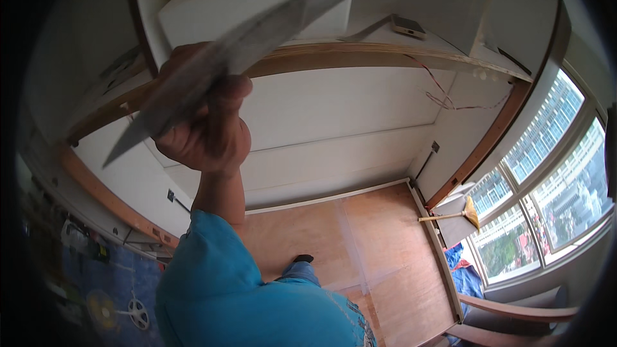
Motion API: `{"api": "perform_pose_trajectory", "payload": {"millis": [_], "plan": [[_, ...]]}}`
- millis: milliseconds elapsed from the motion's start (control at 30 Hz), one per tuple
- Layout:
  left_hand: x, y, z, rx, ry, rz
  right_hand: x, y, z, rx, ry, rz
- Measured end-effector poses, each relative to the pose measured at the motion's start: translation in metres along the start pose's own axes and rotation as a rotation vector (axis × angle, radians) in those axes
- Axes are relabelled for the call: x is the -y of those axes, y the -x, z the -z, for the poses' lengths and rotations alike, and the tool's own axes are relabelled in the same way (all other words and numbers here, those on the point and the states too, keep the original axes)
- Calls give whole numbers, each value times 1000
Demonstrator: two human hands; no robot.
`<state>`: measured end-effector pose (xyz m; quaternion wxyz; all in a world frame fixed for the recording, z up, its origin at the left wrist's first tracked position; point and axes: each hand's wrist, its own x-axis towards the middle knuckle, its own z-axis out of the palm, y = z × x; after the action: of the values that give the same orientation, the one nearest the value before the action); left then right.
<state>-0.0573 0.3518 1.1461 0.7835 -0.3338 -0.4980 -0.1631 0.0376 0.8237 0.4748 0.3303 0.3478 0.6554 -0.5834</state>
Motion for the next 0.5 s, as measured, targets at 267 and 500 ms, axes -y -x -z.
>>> {"api": "perform_pose_trajectory", "payload": {"millis": [267,500], "plan": [[-52,-116,157,-234,-1020,3,27,-28,41,85,233,5],[23,-140,289,819,-1614,201,104,-27,53,162,266,311]]}}
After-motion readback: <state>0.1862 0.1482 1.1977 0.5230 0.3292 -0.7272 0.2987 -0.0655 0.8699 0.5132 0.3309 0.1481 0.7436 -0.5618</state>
